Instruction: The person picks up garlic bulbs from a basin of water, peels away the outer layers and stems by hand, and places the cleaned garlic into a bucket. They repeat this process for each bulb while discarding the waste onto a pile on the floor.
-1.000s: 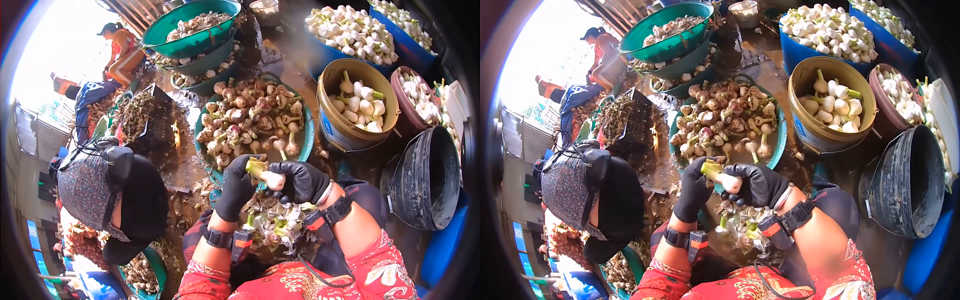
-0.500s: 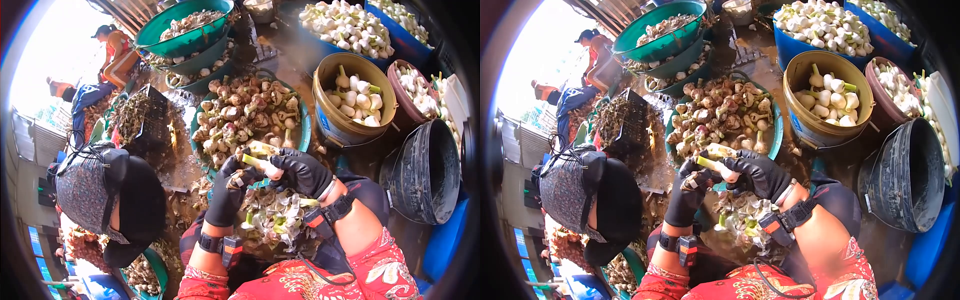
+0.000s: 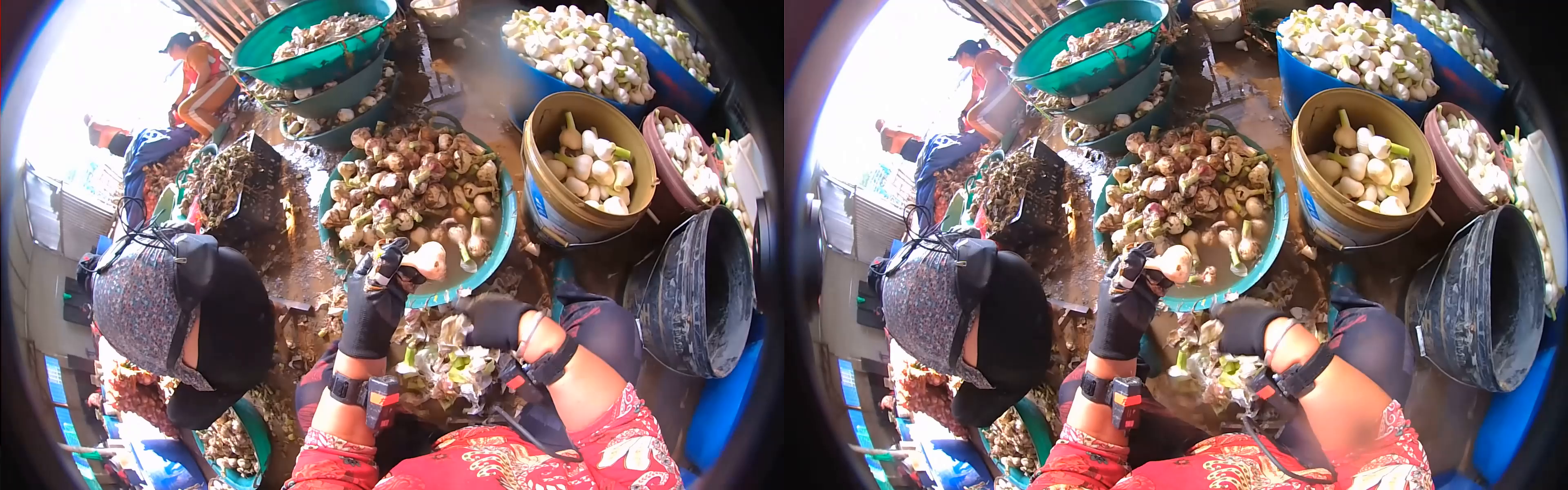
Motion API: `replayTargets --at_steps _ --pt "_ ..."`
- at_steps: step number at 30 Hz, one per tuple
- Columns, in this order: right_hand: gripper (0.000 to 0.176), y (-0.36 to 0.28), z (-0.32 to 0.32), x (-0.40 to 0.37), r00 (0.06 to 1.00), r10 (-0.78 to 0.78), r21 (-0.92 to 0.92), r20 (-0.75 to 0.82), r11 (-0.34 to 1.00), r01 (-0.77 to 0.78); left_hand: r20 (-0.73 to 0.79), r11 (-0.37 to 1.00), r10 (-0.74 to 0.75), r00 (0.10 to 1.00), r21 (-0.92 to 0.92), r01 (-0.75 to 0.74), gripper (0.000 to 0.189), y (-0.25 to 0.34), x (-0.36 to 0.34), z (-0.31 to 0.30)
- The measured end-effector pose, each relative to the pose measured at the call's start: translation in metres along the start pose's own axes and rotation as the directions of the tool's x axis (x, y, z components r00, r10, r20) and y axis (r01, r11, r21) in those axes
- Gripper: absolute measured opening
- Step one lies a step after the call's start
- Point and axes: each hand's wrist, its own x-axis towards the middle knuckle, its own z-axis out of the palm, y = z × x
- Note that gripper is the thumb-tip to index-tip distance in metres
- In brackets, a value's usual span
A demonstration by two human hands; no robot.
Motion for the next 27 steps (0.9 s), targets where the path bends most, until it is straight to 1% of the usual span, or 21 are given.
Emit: replayTargets --at_steps 1,2,3,4,5,7,9,10,11,12,15,17,18,20,21,22,23,24,25,26,27 --pt "0.064 0.004 -0.002 -0.002 0.988 0.085 0.049 -0.126 0.996 -0.08 -0.031 0.999 -0.008 0.999 -0.042 0.007 0.031 -0.002 -0.001 0.002" --pt "0.076 0.006 -0.009 -0.006 0.939 0.048 0.145 -0.34 0.989 0.002 -0.028 0.999 -0.015 0.999 -0.045 0.014 0.031 -0.002 -0.001 -0.002" --pt "0.076 0.007 -0.008 -0.005 0.938 0.055 0.148 -0.341 0.989 -0.004 0.164 0.909 0.162 0.973 0.359 -0.212 0.026 0.002 0.0 -0.008" --pt "0.074 0.006 -0.006 0.0 0.901 0.029 0.475 -0.432 0.857 0.2 0.403 0.619 0.236 0.884 0.639 -0.457 0.028 0.007 0.002 -0.006" --pt "0.072 0.005 -0.006 0.002 0.851 0.044 0.703 -0.524 0.586 0.403 0.141 0.961 -0.086 0.986 0.272 0.045 0.026 0.007 -0.004 0.003" --pt "0.069 -0.001 -0.005 0.003 0.834 0.062 0.729 -0.549 0.523 0.441 0.037 0.972 -0.235 0.971 -0.006 0.236 0.025 0.009 -0.007 0.023" --pt "0.066 -0.004 -0.008 -0.001 0.82 0.073 0.75 -0.567 0.459 0.477 0.045 0.969 -0.239 0.97 -0.046 0.241 0.025 0.009 -0.008 0.03" --pt "0.06 -0.007 -0.015 -0.006 0.639 -0.027 0.414 -0.769 0.741 0.529 0.051 0.967 -0.235 0.971 -0.085 0.239 0.025 0.009 -0.007 0.032" --pt "0.055 -0.008 -0.019 -0.009 0.441 -0.209 0.01 -0.873 0.895 0.446 0.051 0.967 -0.234 0.971 -0.085 0.238 0.025 0.005 -0.006 0.029" --pt "0.057 -0.01 -0.016 -0.006 0.354 -0.28 -0.144 -0.892 0.92 0.365 0.071 0.96 -0.259 0.963 -0.095 0.265 0.023 -0.003 -0.005 0.025" --pt "0.056 -0.01 -0.012 -0.005 0.332 -0.267 -0.143 -0.905 0.924 0.354 0.061 0.955 -0.288 0.956 -0.052 0.292 0.017 0.004 -0.008 0.031" --pt "0.056 -0.01 -0.01 -0.006 0.37 -0.239 -0.104 -0.898 0.931 0.349 0.069 0.951 -0.305 0.95 0.064 0.301 0.018 0.002 -0.008 0.023" --pt "0.057 -0.009 -0.01 -0.006 0.393 -0.198 -0.057 -0.898 0.938 0.342 0.109 0.948 -0.289 0.951 -0.108 0.3 0.019 0.0 -0.009 0.023" --pt "0.06 -0.009 -0.009 -0.005 0.438 -0.066 0.138 -0.897 0.898 0.417 0.095 0.947 -0.293 0.951 -0.106 0.302 0.023 0.006 -0.01 0.027" --pt "0.06 -0.011 -0.01 -0.006 0.438 -0.065 0.139 -0.897 0.898 0.417 0.079 0.947 -0.298 0.951 -0.103 0.305 0.027 0.008 -0.01 0.028" --pt "0.058 -0.014 -0.012 -0.01 0.505 -0.006 0.234 -0.863 0.881 0.41 0.079 0.946 -0.299 0.951 -0.102 0.306 0.027 0.008 -0.01 0.027" --pt "0.056 -0.016 -0.013 -0.012 0.57 0.049 0.327 -0.82 0.858 0.396 0.073 0.956 -0.284 0.956 -0.052 0.288 0.018 0.007 -0.009 0.024" --pt "0.056 -0.014 -0.012 -0.008 0.57 0.05 0.327 -0.82 0.858 0.396 0.069 0.963 -0.269 0.961 -0.001 0.269 0.009 0.007 -0.008 0.023" --pt "0.052 -0.011 -0.01 -0.001 0.714 0.174 0.685 -0.679 0.499 0.531 0.069 0.963 -0.269 0.961 0.0 0.27 0.009 0.01 -0.008 0.024" --pt "0.049 -0.01 -0.01 0.003 0.853 0.182 0.868 -0.488 0.007 0.496 0.081 0.975 -0.209 0.974 0.097 0.201 0.008 0.015 -0.009 0.025" --pt "0.049 -0.007 -0.011 0.003 0.854 0.182 0.869 -0.488 0.006 0.495 0.097 0.973 -0.15 0.984 0.192 0.129 0.009 0.018 -0.009 0.026"
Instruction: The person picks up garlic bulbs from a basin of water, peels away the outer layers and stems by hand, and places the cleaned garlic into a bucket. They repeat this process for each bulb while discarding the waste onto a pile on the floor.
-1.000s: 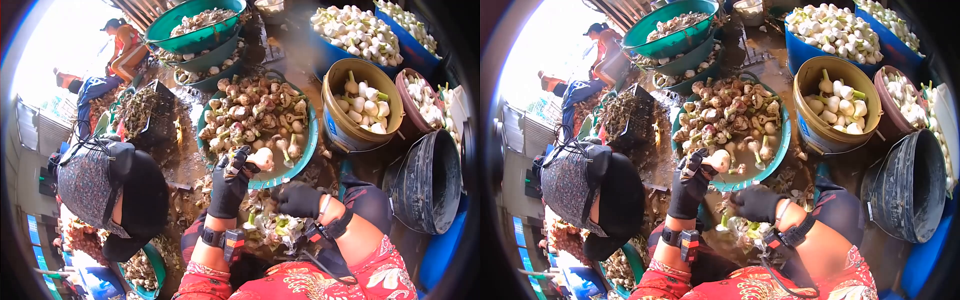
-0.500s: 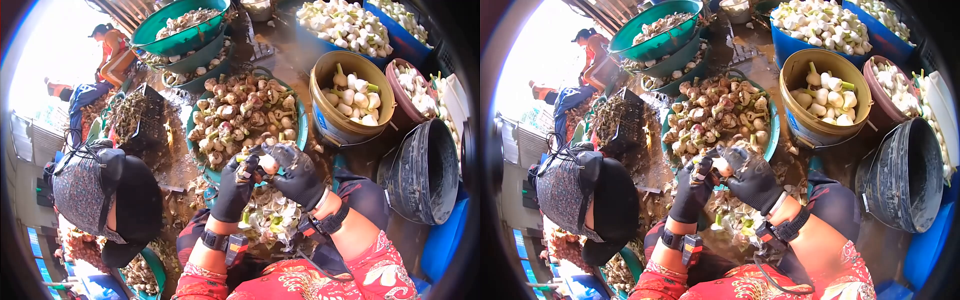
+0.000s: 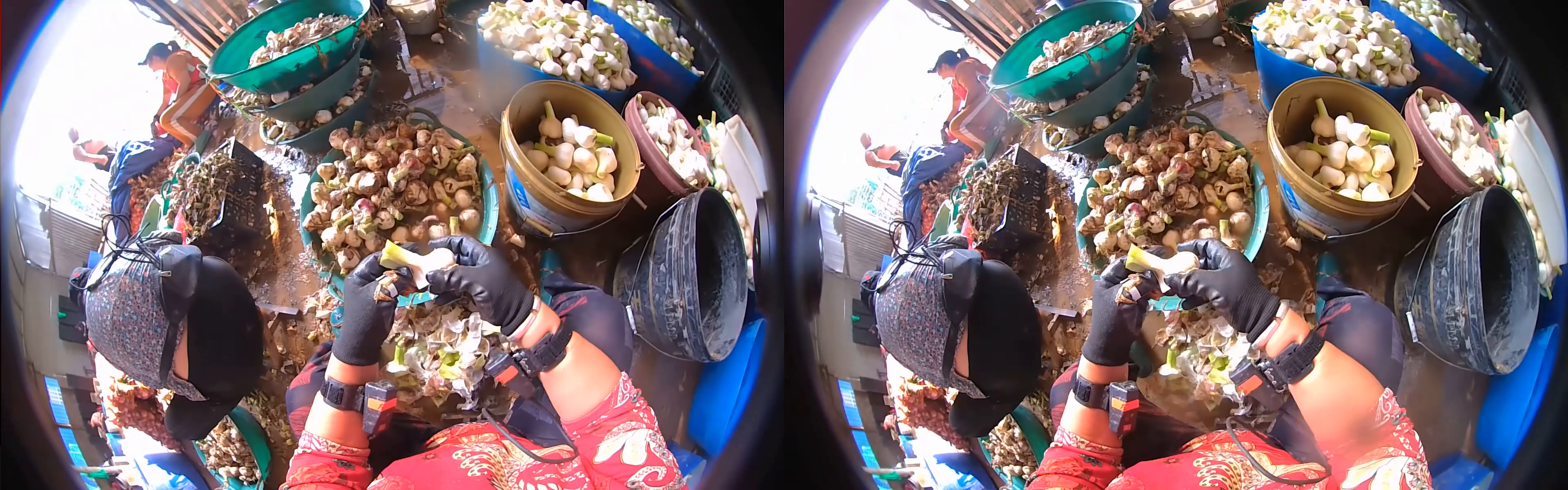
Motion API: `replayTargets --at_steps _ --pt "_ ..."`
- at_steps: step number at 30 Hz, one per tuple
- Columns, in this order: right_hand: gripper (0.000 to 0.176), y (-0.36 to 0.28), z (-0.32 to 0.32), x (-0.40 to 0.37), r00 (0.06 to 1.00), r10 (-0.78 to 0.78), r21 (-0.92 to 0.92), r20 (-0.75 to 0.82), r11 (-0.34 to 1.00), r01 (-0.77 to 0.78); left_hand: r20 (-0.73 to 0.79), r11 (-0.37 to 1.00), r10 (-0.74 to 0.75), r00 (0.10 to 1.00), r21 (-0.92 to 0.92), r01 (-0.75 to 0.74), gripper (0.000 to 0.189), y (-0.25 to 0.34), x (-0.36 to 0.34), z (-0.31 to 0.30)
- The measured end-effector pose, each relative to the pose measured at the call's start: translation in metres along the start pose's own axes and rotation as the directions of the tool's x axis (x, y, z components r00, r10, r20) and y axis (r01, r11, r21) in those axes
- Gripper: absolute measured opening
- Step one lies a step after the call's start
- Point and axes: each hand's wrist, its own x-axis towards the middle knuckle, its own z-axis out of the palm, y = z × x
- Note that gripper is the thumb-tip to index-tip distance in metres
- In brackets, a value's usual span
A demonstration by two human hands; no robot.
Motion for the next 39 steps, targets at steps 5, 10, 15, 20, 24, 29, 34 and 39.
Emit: replayTargets --at_steps 5,10,15,20,24,29,34,39 --pt "0.045 0.002 -0.003 0.001 0.975 -0.221 -0.365 0.025 0.906 0.214 0.159 0.867 0.14 0.977 0.457 -0.198 0.023 0.0 0.0 -0.008" --pt "0.049 -0.001 -0.001 0.002 0.643 -0.69 -0.788 0.33 0.173 0.59 0.028 0.995 0.099 0.995 0.005 -0.1 0.022 -0.036 0.009 -0.003" --pt "0.043 -0.002 0.001 -0.005 0.761 -0.594 -0.764 0.262 0.354 0.54 0.045 0.943 -0.149 0.988 -0.293 0.155 0.022 -0.017 0.001 -0.003" --pt "0.022 -0.014 -0.011 -0.007 0.904 0.355 0.118 0.239 0.913 -0.39 0.086 0.953 0.146 0.985 0.254 -0.164 0.02 -0.023 0.003 -0.016" --pt "0.025 0.0 -0.005 -0.016 0.753 0.538 0.117 0.379 0.779 -0.616 0.122 0.892 0.184 0.975 0.396 -0.218 0.033 -0.021 0.008 -0.012" --pt "0.024 -0.013 -0.014 -0.01 0.889 0.343 0.107 0.303 0.915 -0.389 0.05 0.985 -0.046 0.998 0.17 0.037 0.022 -0.023 -0.002 -0.017" --pt "0.025 -0.009 -0.017 -0.007 0.934 0.295 0.148 0.202 0.933 -0.327 0.091 0.99 -0.107 0.99 -0.085 0.115 0.025 -0.008 -0.01 0.001" --pt "0.025 0.0 -0.006 0.0 0.998 0.001 0.066 -0.064 0.998 0.003 0.063 0.925 -0.088 0.994 -0.365 0.105 0.025 -0.015 -0.002 -0.001"
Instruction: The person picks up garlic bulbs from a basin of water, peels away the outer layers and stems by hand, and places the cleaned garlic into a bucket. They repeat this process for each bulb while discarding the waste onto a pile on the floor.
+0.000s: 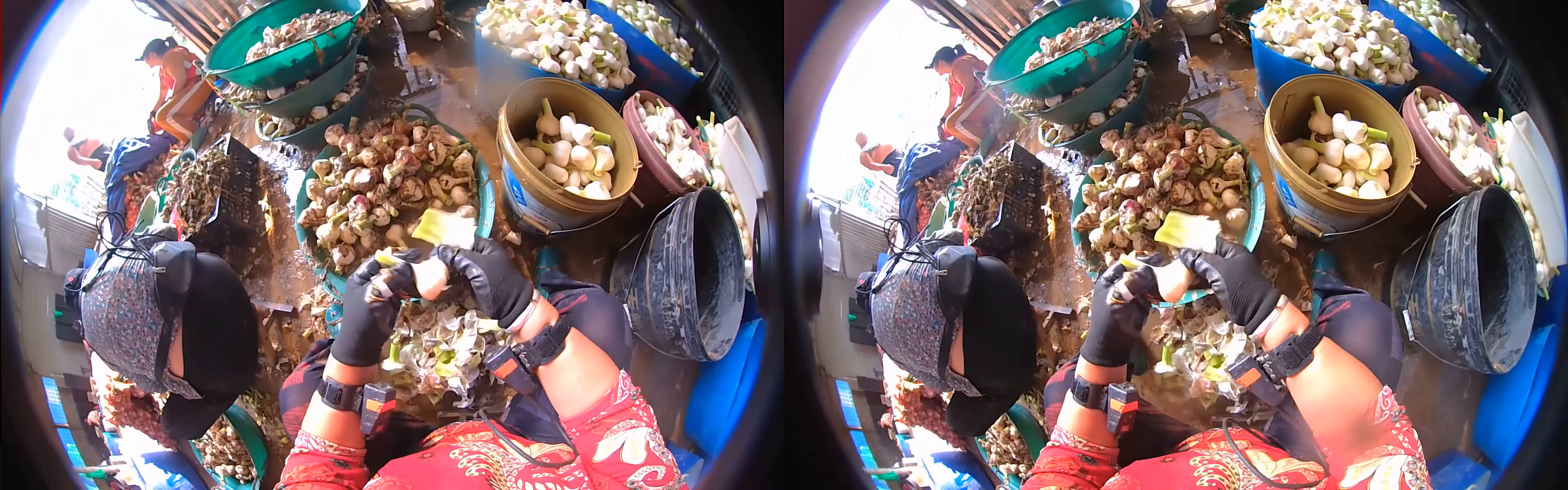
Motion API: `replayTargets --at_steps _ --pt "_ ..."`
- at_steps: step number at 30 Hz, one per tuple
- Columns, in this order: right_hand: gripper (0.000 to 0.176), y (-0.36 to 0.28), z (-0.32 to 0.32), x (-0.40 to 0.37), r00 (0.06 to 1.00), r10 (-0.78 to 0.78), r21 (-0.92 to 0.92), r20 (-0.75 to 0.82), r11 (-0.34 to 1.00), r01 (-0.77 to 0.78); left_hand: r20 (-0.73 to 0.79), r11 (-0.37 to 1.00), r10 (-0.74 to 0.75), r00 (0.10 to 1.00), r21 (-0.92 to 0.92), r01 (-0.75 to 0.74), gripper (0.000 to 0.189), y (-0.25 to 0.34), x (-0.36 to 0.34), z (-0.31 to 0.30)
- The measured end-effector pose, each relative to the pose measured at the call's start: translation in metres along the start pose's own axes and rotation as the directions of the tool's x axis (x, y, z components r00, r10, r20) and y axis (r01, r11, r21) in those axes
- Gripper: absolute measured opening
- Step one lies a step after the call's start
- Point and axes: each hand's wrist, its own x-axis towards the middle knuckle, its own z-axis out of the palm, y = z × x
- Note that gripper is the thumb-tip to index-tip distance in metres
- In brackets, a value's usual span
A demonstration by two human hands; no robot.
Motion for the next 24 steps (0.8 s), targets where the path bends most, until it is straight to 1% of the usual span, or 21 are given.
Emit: replayTargets --at_steps 1,3,4,5,6,7,9,10,11,12,13,14,15,16,17,19,20,21,22,23,24 --pt "0.018 -0.002 0.001 0.002 0.995 -0.103 -0.15 0.006 0.983 0.102 -0.009 1.0 0.0 1.0 0.01 0.0 0.024 0.003 0.003 -0.004" --pt "0.016 -0.008 0.008 -0.015 0.969 -0.176 -0.289 0.173 0.931 0.221 -0.064 1.0 -0.003 0.998 -0.014 0.002 0.028 0.002 0.012 -0.023" --pt "0.022 0.01 -0.017 -0.008 0.946 -0.023 -0.53 0.324 0.824 0.202 0.02 0.94 0.181 0.983 0.289 -0.179 0.029 -0.012 0.02 -0.049" --pt "0.026 -0.004 -0.008 -0.014 0.882 0.102 -0.569 0.46 0.796 0.204 0.016 0.938 0.187 0.982 0.293 -0.184 0.029 -0.007 0.02 -0.05" --pt "0.026 -0.015 -0.004 -0.015 0.808 0.394 -0.763 0.439 0.638 0.103 0.005 0.989 0.114 0.993 0.091 -0.114 0.028 -0.004 0.018 -0.05" --pt "0.034 -0.022 -0.004 -0.016 0.686 0.648 -0.909 0.332 0.415 0.048 0.011 0.993 0.038 0.999 -0.116 -0.036 0.027 0.0 0.016 -0.048" --pt "0.04 -0.001 -0.029 -0.017 0.799 0.49 -0.937 0.349 0.168 0.306 0.059 0.987 0.033 0.998 -0.16 -0.023 0.027 0.003 0.016 -0.04" --pt "0.051 0.0 -0.03 -0.019 0.879 0.453 -0.98 0.148 -0.052 0.192 0.063 0.996 0.076 0.995 -0.053 -0.073 0.027 -0.002 0.015 -0.041" --pt "0.063 0.005 -0.032 -0.018 0.951 0.274 -0.964 0.145 -0.178 0.198 0.075 0.991 0.116 0.99 0.053 -0.12 0.026 -0.008 0.014 -0.041" --pt "0.064 0.003 -0.035 -0.018 0.965 0.1 -0.97 0.243 0.04 0.24 0.097 0.921 0.225 0.97 0.305 -0.244 0.029 -0.014 0.016 -0.039" --pt "0.065 -0.005 -0.028 -0.016 0.951 -0.097 -0.92 0.295 0.24 0.31 0.107 0.924 0.217 0.97 0.297 -0.24 0.029 -0.016 0.017 -0.034" --pt "0.062 -0.009 -0.025 -0.014 0.978 0.008 -0.826 0.209 0.537 0.172 0.094 0.986 0.116 0.989 0.104 -0.126 0.026 -0.016 0.017 -0.027" --pt "0.06 -0.01 -0.021 -0.012 0.979 0.129 -0.639 0.157 0.769 0.002 0.101 0.996 0.011 0.995 -0.088 -0.002 0.024 -0.014 0.017 -0.02" --pt "0.056 -0.008 -0.019 -0.012 0.971 0.174 -0.365 0.161 0.925 -0.105 0.026 0.998 -0.002 1.0 -0.067 0.004 0.027 -0.015 0.014 -0.005" --pt "0.04 -0.002 -0.021 -0.01 0.996 0.038 -0.482 0.086 0.876 0.008 0.037 0.998 -0.01 0.999 -0.066 0.013 0.027 -0.018 0.015 -0.005" --pt "0.028 -0.003 -0.03 -0.006 0.995 -0.102 -0.71 -0.019 0.702 0.059 0.095 0.966 -0.097 0.991 -0.23 0.117 0.031 -0.02 0.016 -0.008" --pt "0.028 -0.009 -0.037 -0.004 0.994 -0.104 -0.71 -0.02 0.702 0.059 0.019 0.932 -0.132 0.991 -0.338 0.13 0.033 -0.018 0.014 -0.004" --pt "0.037 -0.017 -0.045 -0.002 0.983 -0.165 -0.818 -0.082 0.575 0.028 0.033 0.902 -0.144 0.989 -0.406 0.145 0.035 -0.017 0.013 -0.004" --pt "0.048 -0.025 -0.044 -0.002 0.963 -0.234 -0.9 -0.131 0.435 -0.017 -0.031 0.951 -0.082 0.996 -0.302 0.069 0.032 -0.017 0.012 -0.004" --pt "0.048 -0.032 -0.04 -0.007 0.962 -0.238 -0.9 -0.132 0.436 -0.015 -0.086 0.981 -0.014 0.996 -0.192 -0.003 0.03 -0.019 0.012 -0.004" --pt "0.058 -0.049 -0.027 -0.019 0.998 0.007 -0.875 -0.058 0.48 -0.054 0.016 0.97 0.137 0.99 0.2 -0.138 0.027 -0.014 0.009 -0.002"
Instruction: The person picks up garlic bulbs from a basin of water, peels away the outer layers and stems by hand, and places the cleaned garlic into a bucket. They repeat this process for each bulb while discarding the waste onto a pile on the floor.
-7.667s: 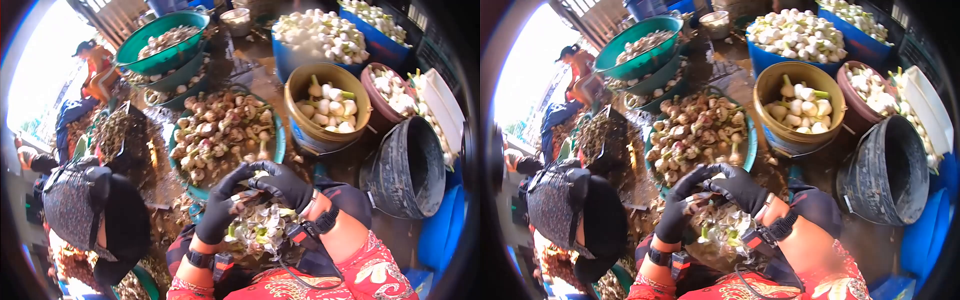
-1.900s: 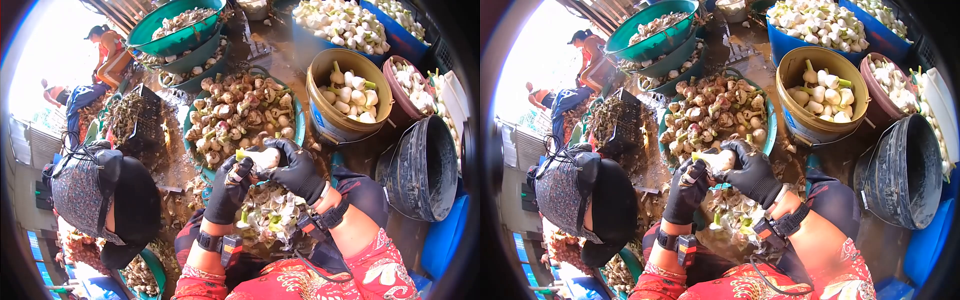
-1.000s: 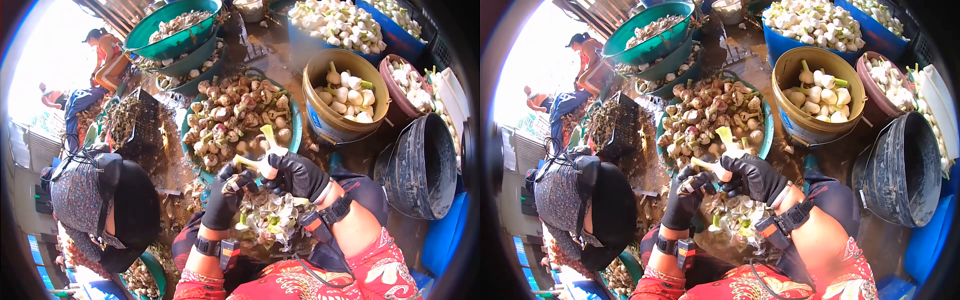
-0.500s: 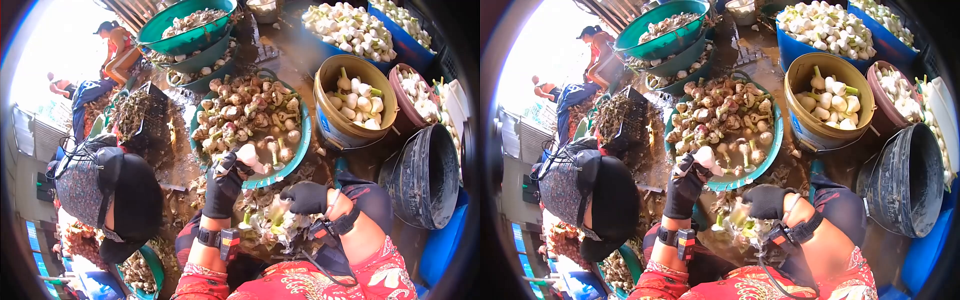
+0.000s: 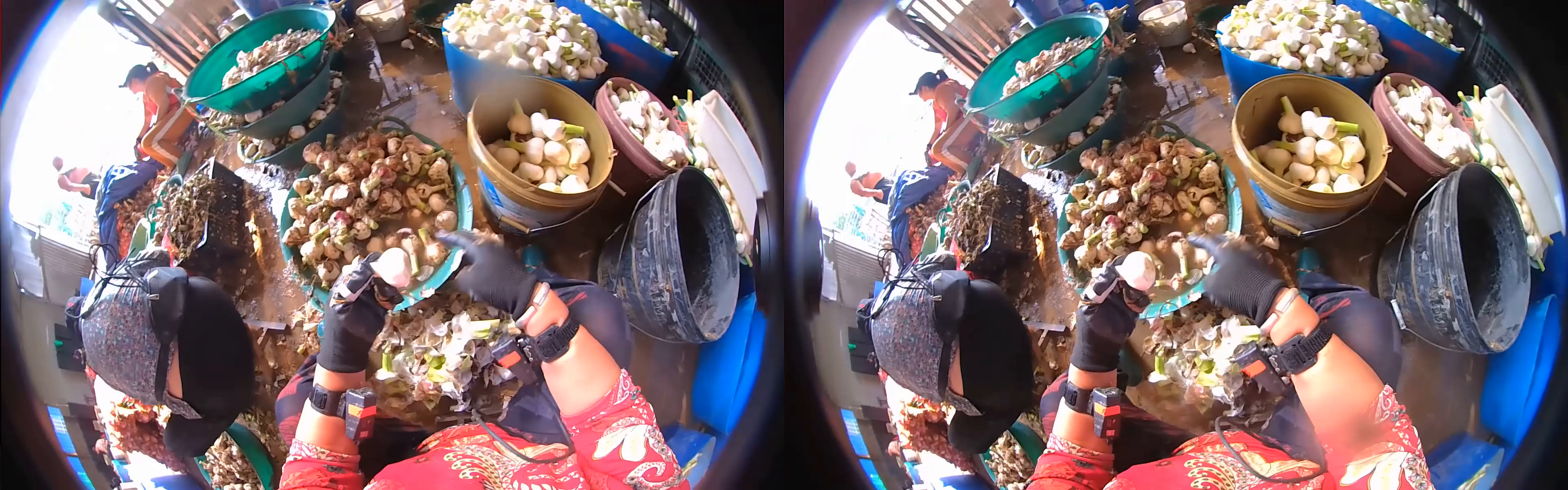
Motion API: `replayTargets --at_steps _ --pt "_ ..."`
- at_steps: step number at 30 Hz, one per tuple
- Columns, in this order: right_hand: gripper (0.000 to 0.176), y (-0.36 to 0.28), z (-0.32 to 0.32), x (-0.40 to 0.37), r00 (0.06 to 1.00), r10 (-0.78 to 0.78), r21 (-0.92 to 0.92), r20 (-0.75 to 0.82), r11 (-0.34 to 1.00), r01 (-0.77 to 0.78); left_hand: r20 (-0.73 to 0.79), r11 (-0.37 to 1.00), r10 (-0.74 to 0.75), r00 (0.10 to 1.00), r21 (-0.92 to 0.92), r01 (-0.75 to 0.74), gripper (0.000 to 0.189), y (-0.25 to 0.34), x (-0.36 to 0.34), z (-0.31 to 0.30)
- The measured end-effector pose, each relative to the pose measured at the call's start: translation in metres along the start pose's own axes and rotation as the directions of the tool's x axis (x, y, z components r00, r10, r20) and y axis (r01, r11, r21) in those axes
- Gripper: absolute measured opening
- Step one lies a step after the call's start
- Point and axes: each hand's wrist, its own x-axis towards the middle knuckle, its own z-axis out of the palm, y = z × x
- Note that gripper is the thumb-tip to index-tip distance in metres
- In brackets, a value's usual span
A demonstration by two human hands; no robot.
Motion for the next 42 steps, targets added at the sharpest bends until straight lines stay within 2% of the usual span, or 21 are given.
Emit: replayTargets --at_steps 1,2,3,4,5,7,9,10,12,13,14,15,16,21,23,25,27,28,35,36,42 --pt "0.069 -0.01 -0.008 -0.009 0.968 0.05 0.035 0.246 0.998 -0.061 0.134 0.918 0.129 0.983 0.359 -0.17 0.024 0.005 -0.002 -0.002" --pt "0.085 0.037 0.018 0.005 0.94 -0.206 0.424 0.273 0.903 0.074 0.125 0.973 -0.02 0.992 0.232 -0.01 0.024 -0.011 0.003 -0.016" --pt "0.088 0.012 0.013 -0.008 0.943 -0.214 0.536 0.256 0.843 0.046 0.055 0.963 -0.163 0.985 0.224 0.147 0.024 0.001 0.001 -0.001" --pt "0.074 0.012 0.018 -0.009 0.952 -0.193 0.603 0.236 0.798 0.012 0.228 0.678 0.068 0.971 0.703 -0.213 0.024 0.019 -0.007 0.021" --pt "0.057 0.011 0.014 -0.009 0.96 -0.165 0.615 0.226 0.788 -0.01 0.069 0.918 -0.054 0.996 0.395 0.022 0.027 0.025 -0.008 0.041" --pt "0.037 0.011 -0.003 -0.016 0.98 -0.113 0.792 0.166 0.608 -0.064 0.053 0.984 -0.169 0.984 0.075 0.165 0.023 0.005 -0.001 0.022" --pt "0.028 0.017 -0.04 -0.019 0.937 -0.34 0.951 -0.073 0.26 0.169 0.154 0.946 -0.192 0.969 -0.233 0.224 0.036 0.002 0.011 0.005" --pt "0.028 0.019 -0.062 -0.029 0.938 -0.338 0.949 -0.077 0.263 0.173 0.16 0.945 -0.191 0.968 -0.236 0.225 0.036 -0.004 0.015 0.005" --pt "0.05 0.035 -0.114 -0.062 0.768 -0.189 0.773 -0.612 0.061 0.632 0.143 0.973 -0.158 0.977 -0.146 0.179 0.036 -0.013 0.016 -0.011" --pt "0.072 0.057 -0.133 -0.068 0.727 -0.345 0.772 -0.593 -0.501 0.392 -0.027 0.986 -0.159 0.987 0.05 0.16 0.035 -0.016 0.009 -0.005" --pt "0.089 0.028 -0.141 -0.084 0.571 -0.573 0.802 -0.587 -0.51 0.312 0.009 0.99 -0.137 0.991 0.036 0.136 0.03 -0.022 0.008 -0.008" --pt "0.102 0.032 -0.146 -0.09 0.576 -0.486 0.744 -0.657 -0.541 0.392 0.101 0.905 0.08 0.992 0.41 -0.115 0.025 -0.026 0.006 -0.009" --pt "0.097 0.047 -0.154 -0.084 0.621 -0.493 0.786 -0.61 -0.474 0.396 0.11 0.967 -0.105 0.988 0.244 0.076 0.022 -0.036 0.009 -0.023" --pt "0.031 0.033 -0.092 -0.044 0.922 -0.208 0.913 -0.328 0.18 0.365 -0.032 0.746 -0.365 0.93 0.587 0.313 0.025 -0.073 0.014 -0.04" --pt "0.026 0.037 -0.074 -0.03 0.933 -0.269 0.823 -0.241 0.453 0.343 -0.055 0.513 -0.234 0.971 0.841 0.171 0.026 -0.094 0.025 -0.05" --pt "0.027 0.02 -0.061 -0.027 0.953 -0.168 0.799 -0.252 0.519 0.303 -0.094 0.339 -0.284 0.954 0.921 0.191 0.029 -0.122 0.042 -0.074" --pt "0.028 0.012 -0.059 -0.023 0.961 -0.063 0.769 -0.271 0.586 0.255 0.113 0.106 -0.181 0.977 0.99 -0.094 0.034 -0.162 0.058 -0.107" --pt "0.028 0.013 -0.06 -0.018 0.961 -0.045 0.722 -0.274 0.65 0.236 0.028 0.064 -0.366 0.93 0.998 -0.005 0.042 -0.161 0.069 -0.102" --pt "0.029 0.006 -0.056 -0.003 0.968 0.068 0.661 -0.243 0.742 0.113 -0.176 0.123 -0.618 0.766 0.941 0.315 0.063 -0.205 0.112 -0.087" --pt "0.029 0.004 -0.055 -0.003 0.969 0.07 0.663 -0.238 0.741 0.109 -0.132 0.302 -0.592 0.795 0.878 0.371 0.063 -0.223 0.107 -0.092" --pt "0.026 0.005 -0.043 0.002 0.981 0.05 0.641 -0.187 0.763 0.083 -0.11 0.554 -0.623 0.775 0.638 0.535 0.04 -0.193 0.098 -0.106"
